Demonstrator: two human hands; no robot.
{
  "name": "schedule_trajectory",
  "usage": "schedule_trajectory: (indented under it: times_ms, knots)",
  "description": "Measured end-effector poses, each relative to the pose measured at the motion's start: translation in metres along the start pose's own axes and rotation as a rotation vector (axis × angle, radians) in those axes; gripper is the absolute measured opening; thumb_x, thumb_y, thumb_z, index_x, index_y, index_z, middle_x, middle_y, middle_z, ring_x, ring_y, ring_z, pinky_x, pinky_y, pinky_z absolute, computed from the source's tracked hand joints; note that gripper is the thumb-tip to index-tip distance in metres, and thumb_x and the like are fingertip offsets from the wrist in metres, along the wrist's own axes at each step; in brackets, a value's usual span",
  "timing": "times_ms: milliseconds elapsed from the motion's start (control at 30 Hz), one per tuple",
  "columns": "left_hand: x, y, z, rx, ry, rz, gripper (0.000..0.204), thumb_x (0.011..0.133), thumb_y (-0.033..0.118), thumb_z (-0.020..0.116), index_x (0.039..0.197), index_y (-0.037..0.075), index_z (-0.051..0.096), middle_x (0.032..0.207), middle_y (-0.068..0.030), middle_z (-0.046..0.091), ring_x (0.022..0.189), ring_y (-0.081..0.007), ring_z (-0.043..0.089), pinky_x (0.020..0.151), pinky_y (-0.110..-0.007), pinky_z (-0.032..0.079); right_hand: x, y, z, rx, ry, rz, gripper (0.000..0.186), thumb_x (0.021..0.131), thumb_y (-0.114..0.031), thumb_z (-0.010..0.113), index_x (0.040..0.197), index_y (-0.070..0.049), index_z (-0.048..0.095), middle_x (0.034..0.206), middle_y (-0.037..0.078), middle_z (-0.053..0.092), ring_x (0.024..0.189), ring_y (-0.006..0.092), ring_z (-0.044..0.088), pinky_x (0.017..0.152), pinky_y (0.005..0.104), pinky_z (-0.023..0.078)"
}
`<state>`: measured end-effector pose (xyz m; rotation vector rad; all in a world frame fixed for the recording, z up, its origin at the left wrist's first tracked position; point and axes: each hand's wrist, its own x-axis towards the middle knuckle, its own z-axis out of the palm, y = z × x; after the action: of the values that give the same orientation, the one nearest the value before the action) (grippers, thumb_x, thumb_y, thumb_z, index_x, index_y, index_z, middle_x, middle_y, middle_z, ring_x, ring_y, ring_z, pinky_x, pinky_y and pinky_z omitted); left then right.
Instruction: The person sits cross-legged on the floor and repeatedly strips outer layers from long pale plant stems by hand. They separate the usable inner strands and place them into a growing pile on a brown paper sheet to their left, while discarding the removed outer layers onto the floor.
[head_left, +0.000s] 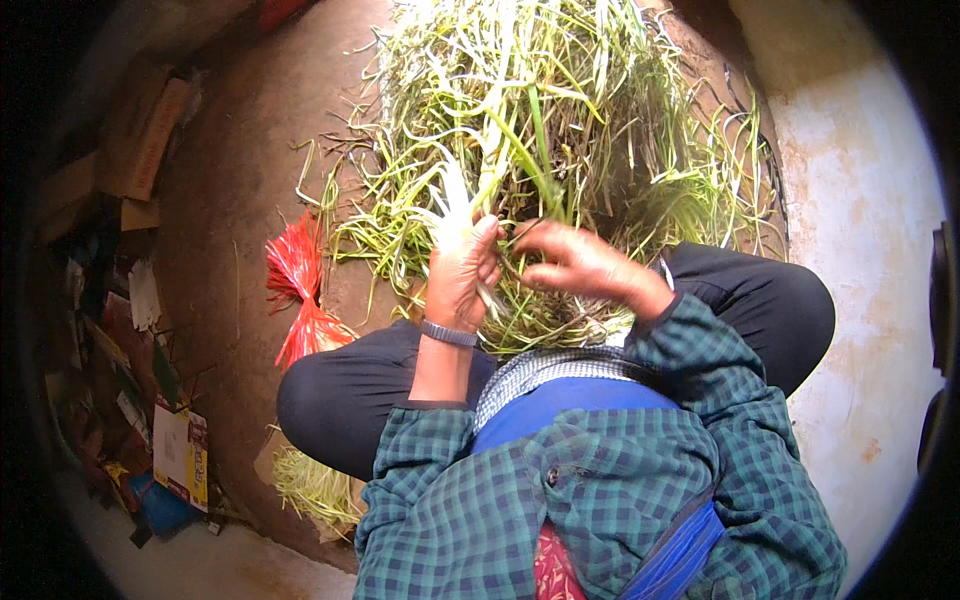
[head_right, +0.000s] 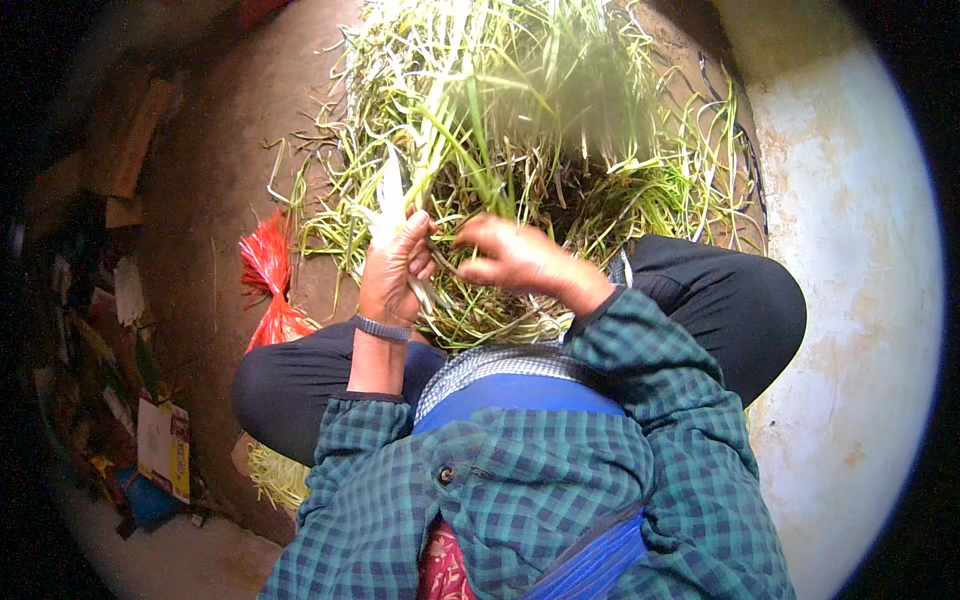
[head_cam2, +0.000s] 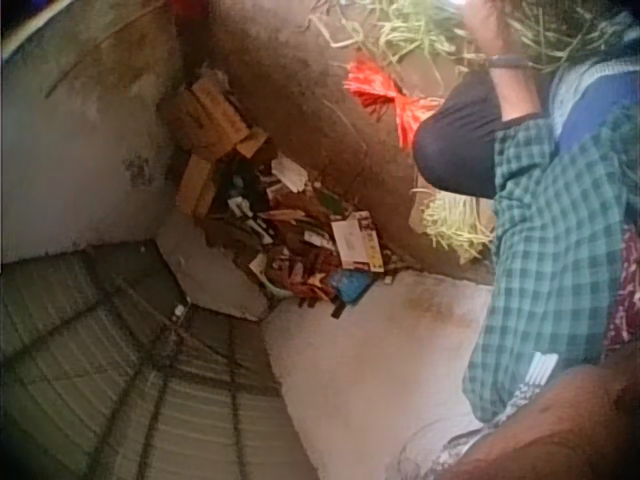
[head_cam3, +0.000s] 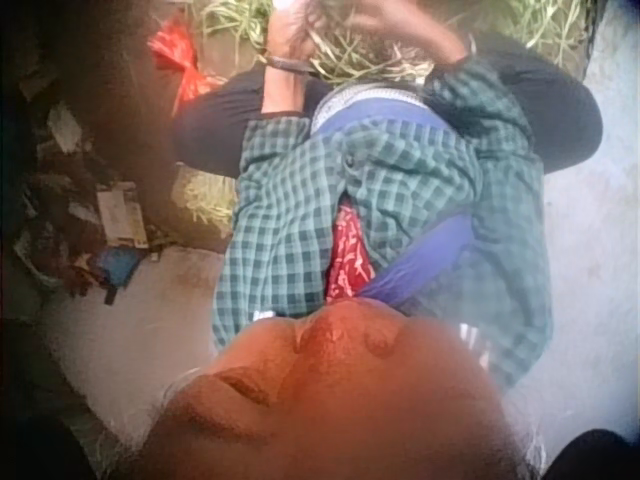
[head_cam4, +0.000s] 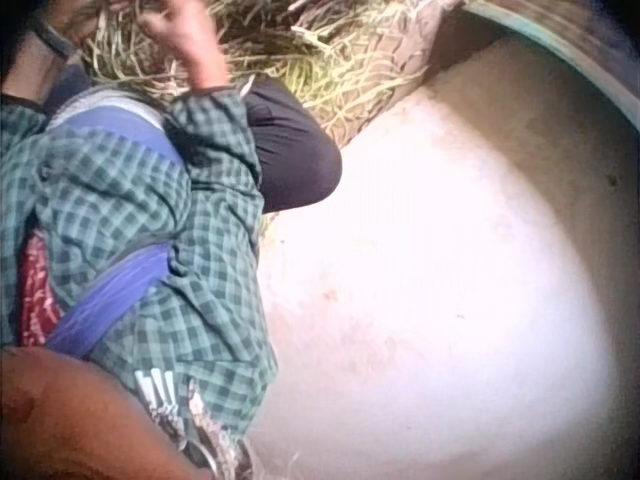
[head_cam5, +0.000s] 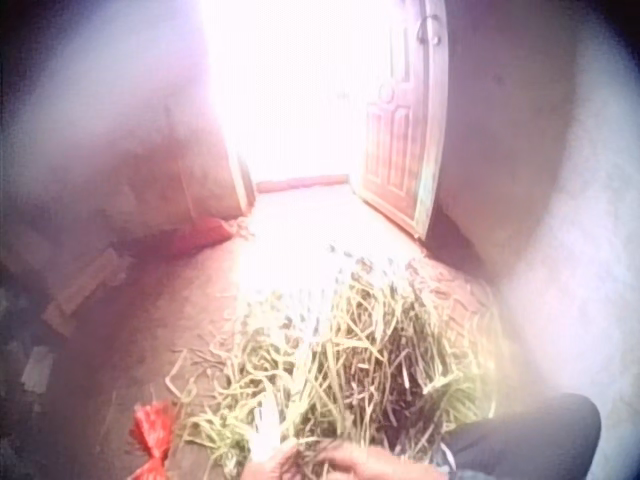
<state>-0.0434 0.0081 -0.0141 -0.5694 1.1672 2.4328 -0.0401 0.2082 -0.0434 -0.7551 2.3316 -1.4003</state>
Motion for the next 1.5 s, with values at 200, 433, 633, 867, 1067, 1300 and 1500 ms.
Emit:
schedule_trajectory:
  times_ms: [200, 433, 633, 867, 1067, 1300, 1500]
  knots:
    - [-0.008, 0.012, -0.003, -0.039, 0.055, 0.025, 0.03, 0.089, 0.013, 0.067, 0.115, 0.006, 0.053, 0.08, -0.0023, 0.062, 0.046, -0.002, 0.039, 0.041, -0.016, 0.033, -0.01, 0.088, -0.09, 0.097, 0.777, 0.747, 0.04, 0.086, -0.02, 0.06, 0.118, 0.003, 0.059, 0.107, 0.016, 0.065, 0.088, 0.0227, 0.066, 0.077, 0.0333, 0.053]
    - [-0.009, 0.009, -0.004, 0.111, 0.058, 0.028, 0.028, 0.092, 0.016, 0.063, 0.116, 0.004, 0.055, 0.081, -0.0016, 0.062, 0.048, -0.0014, 0.04, 0.041, -0.015, 0.032, 0.002, 0.052, -0.092, 0.343, 0.828, 0.62, 0.027, 0.095, -0.024, 0.056, 0.114, -0.006, 0.062, 0.104, 0.006, 0.068, 0.065, 0.0065, 0.061, 0.056, 0.0215, 0.049]
    - [-0.01, -0.005, -0.001, 0.207, 0.058, 0.001, 0.032, 0.091, 0.019, 0.066, 0.117, 0.006, 0.053, 0.081, -0.0017, 0.063, 0.048, -0.0024, 0.04, 0.043, -0.017, 0.034, 0.044, -0.006, -0.015, 0.845, 0.328, 0.459, 0.042, 0.092, -0.032, 0.063, 0.119, 0.001, 0.056, 0.096, 0.005, 0.065, 0.064, 0.005, 0.058, 0.052, 0.0164, 0.046]
    - [-0.011, -0.015, -0.001, 0.191, 0.052, 0.019, 0.036, 0.091, 0.018, 0.064, 0.12, 0.001, 0.052, 0.082, -0.0019, 0.062, 0.048, -0.0019, 0.04, 0.043, -0.016, 0.034, 0.061, -0.024, 0.006, 1.05, 0.452, 0.545, 0.022, 0.091, -0.025, 0.065, 0.099, -0.005, 0.06, 0.075, -0.001, 0.06, 0.057, 0.0049, 0.053, 0.051, 0.0188, 0.043]
    - [-0.01, -0.017, 0.0, 0.133, 0.06, 0.037, 0.031, 0.093, 0.015, 0.061, 0.12, 0.002, 0.052, 0.082, -0.0016, 0.062, 0.05, -0.0015, 0.04, 0.044, -0.016, 0.033, 0.05, -0.015, 0.01, 1.067, 0.474, 0.503, 0.018, 0.093, -0.021, 0.062, 0.098, -0.004, 0.061, 0.079, 0.001, 0.064, 0.057, 0.0059, 0.056, 0.051, 0.0195, 0.048]
    - [-0.01, -0.018, 0.0, 0.056, 0.07, 0.045, 0.03, 0.092, 0.014, 0.061, 0.118, 0.001, 0.053, 0.081, -0.004, 0.063, 0.048, -0.0021, 0.042, 0.042, -0.017, 0.033, 0.045, -0.012, 0.012, 1.459, 0.412, 0.394, 0.013, 0.091, -0.019, 0.062, 0.098, -0.008, 0.059, 0.082, 0.001, 0.064, 0.062, 0.0085, 0.057, 0.057, 0.0232, 0.047]
    - [-0.012, -0.018, -0.002, 0.117, 0.072, 0.03, 0.026, 0.093, 0.014, 0.06, 0.116, 0.001, 0.056, 0.08, -0.0033, 0.063, 0.047, -0.0017, 0.041, 0.042, -0.017, 0.033, 0.057, -0.001, -0.028, 1.693, 0.362, 0.143, 0.024, 0.093, -0.015, 0.053, 0.116, -0.006, 0.05, 0.094, 0.003, 0.063, 0.058, 0.0066, 0.049, 0.054, 0.0235, 0.041]
